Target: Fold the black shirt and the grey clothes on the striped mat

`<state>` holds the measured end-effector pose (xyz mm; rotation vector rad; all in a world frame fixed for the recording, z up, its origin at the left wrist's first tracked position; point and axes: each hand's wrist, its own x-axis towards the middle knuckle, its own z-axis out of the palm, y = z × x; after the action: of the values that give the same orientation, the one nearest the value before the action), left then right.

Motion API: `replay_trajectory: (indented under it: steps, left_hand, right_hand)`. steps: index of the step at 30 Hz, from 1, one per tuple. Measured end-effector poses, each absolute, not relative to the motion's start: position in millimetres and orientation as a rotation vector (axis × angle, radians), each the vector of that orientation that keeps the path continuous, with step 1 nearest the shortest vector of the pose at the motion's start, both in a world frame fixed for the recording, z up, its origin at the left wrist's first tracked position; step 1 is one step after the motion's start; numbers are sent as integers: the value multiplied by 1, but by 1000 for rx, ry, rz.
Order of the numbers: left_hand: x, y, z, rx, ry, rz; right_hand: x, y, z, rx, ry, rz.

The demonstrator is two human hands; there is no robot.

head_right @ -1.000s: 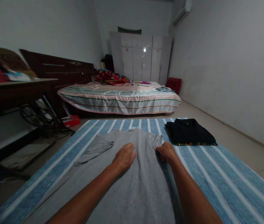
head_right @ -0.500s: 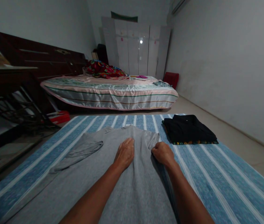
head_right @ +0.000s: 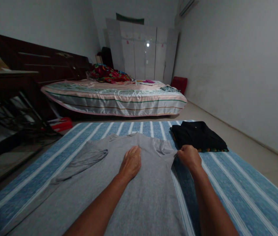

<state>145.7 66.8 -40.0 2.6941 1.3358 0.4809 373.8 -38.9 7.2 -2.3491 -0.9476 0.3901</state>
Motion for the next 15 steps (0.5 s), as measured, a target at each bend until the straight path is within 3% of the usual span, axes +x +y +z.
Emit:
replay_trajectory:
  steps: [6,15]
  left_hand:
    - [147,64,-35,2688,1333,471]
    - [145,61,-35,2717,1315,478]
  right_hand:
    - [371,-37,5,-2127,-868,583]
    - [363,-7,-16,-2148,-626,654]
